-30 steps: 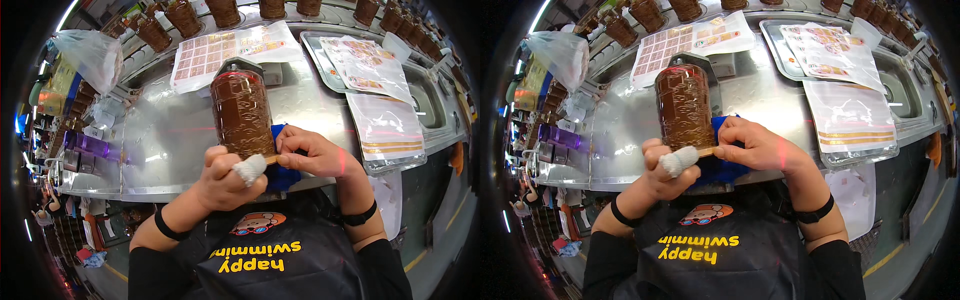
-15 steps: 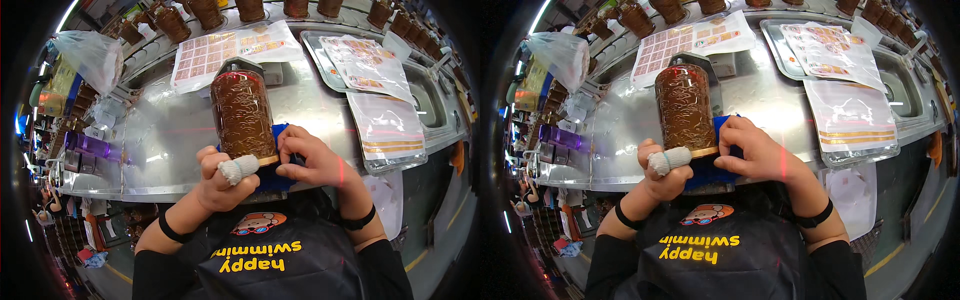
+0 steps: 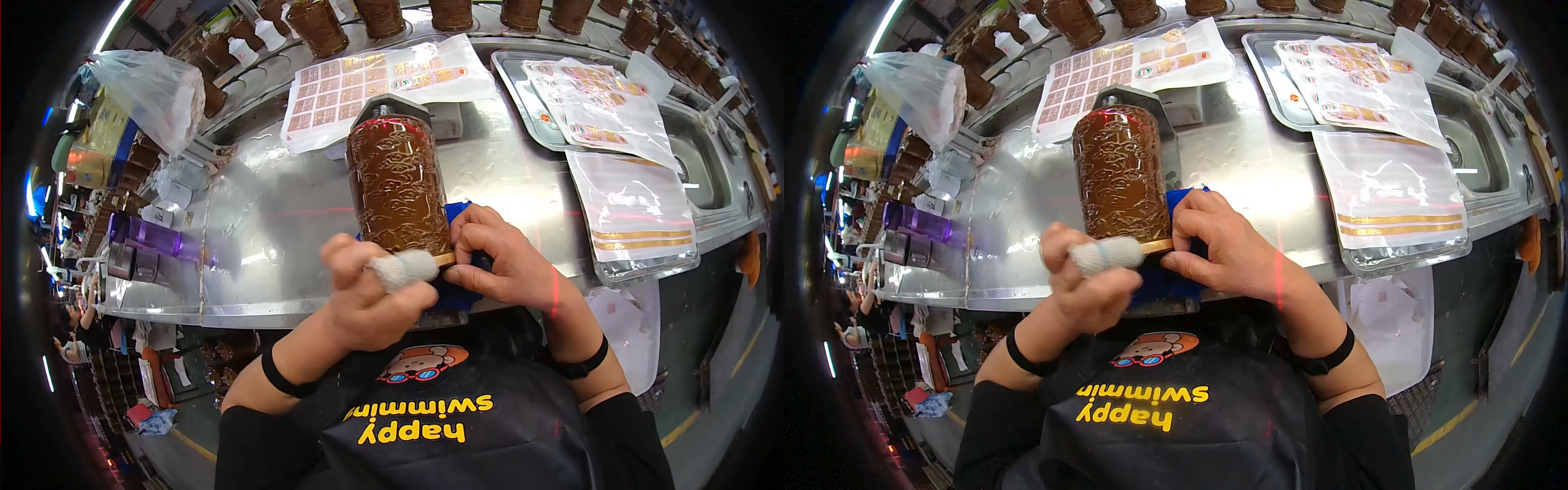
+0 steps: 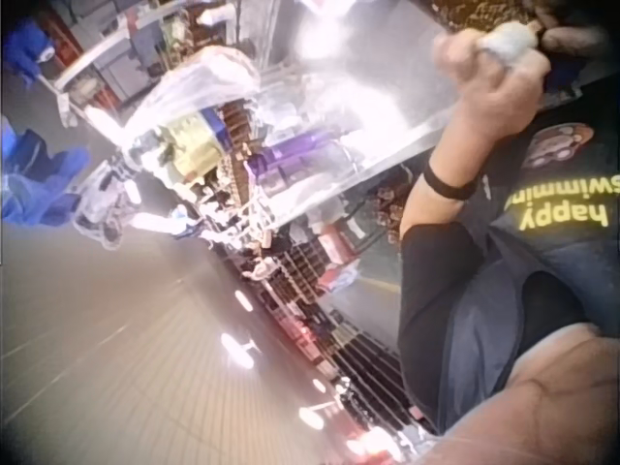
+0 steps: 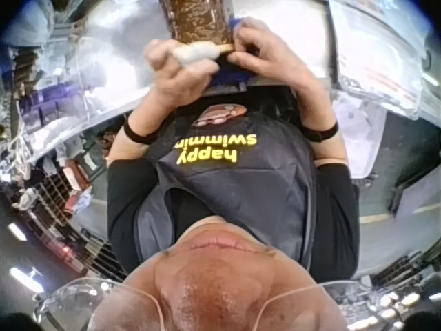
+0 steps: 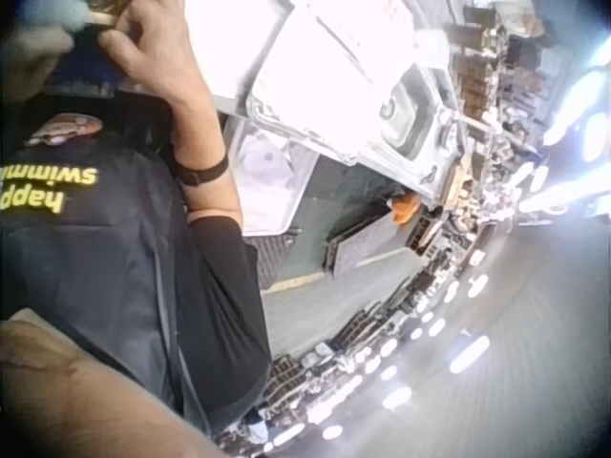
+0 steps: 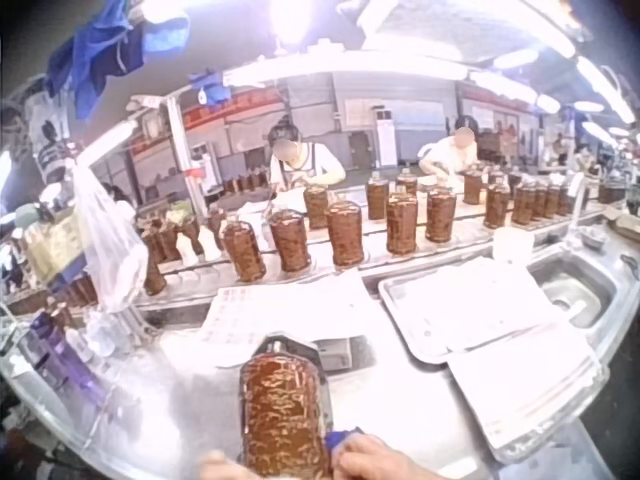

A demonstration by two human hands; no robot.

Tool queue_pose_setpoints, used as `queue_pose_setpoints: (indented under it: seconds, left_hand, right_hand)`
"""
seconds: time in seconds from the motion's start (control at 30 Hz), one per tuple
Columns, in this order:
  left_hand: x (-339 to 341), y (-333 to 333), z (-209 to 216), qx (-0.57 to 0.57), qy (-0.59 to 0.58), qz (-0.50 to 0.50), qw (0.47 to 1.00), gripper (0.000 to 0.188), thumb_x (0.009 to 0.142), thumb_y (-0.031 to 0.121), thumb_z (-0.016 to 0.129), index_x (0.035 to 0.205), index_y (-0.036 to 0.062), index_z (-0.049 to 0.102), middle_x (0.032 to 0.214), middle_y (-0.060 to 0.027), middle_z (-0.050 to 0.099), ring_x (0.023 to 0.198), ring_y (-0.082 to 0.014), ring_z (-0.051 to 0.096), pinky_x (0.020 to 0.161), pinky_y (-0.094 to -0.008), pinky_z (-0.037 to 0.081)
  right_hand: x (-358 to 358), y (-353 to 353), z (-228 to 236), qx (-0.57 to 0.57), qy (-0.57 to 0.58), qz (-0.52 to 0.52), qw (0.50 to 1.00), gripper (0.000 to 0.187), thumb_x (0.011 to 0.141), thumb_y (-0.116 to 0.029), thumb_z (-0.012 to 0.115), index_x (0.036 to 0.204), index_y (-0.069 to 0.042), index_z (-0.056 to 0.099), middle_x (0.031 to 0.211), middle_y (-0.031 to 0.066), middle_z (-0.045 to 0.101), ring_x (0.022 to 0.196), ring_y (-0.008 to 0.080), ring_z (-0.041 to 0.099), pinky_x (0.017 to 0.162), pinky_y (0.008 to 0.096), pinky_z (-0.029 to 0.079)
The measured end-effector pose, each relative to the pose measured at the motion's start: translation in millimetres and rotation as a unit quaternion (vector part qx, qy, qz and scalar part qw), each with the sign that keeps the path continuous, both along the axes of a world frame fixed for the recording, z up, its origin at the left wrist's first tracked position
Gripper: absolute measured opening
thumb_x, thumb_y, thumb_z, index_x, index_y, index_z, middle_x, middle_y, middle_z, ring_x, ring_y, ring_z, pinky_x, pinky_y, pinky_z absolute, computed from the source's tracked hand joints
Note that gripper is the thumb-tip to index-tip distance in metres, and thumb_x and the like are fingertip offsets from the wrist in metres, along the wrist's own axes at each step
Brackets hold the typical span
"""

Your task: Applying adhesive labels to brown glass bottles on an assembly line and checking alignment.

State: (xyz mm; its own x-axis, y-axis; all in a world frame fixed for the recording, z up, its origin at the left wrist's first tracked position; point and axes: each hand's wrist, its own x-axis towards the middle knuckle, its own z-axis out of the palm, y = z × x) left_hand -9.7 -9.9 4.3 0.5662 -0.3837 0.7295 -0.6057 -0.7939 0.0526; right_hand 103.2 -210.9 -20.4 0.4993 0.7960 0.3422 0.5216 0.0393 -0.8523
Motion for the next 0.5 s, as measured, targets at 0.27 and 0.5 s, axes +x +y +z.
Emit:
queue_pose_setpoints:
  seconds: [0.27,0.5]
  left_hand:
    - [-3,-3,1,0.061,-0.055,0.039,0.996,0.022,0.063,0.014,0.066,0.083,0.0219,0.065,0.095,-0.0006,0.066,0.094,-0.0226,0.044,0.079,-0.0396,0.032]
    - [-8,-12,-4,0.073,-0.054,0.066,0.994,0.02,0.068,0.017,0.063,0.086,0.0247,0.068,0.093,0.0102,0.066,0.097,-0.017,0.044,0.086,-0.0408,0.029]
  right_hand:
    - [2,1,-1,-0.008,-0.002,0.001,1.0,0.02,0.074,-0.012,0.073,0.074,-0.006,0.053,0.087,0.009,0.049,0.089,0.0278,0.048,0.08,0.0369,0.041]
    - [-6,4,5,-0.032,0.03,-0.016,0.999,0.02,0.074,-0.008,0.071,0.075,-0.005,0.051,0.091,0.0095,0.051,0.091,0.0275,0.05,0.082,0.0354,0.041]
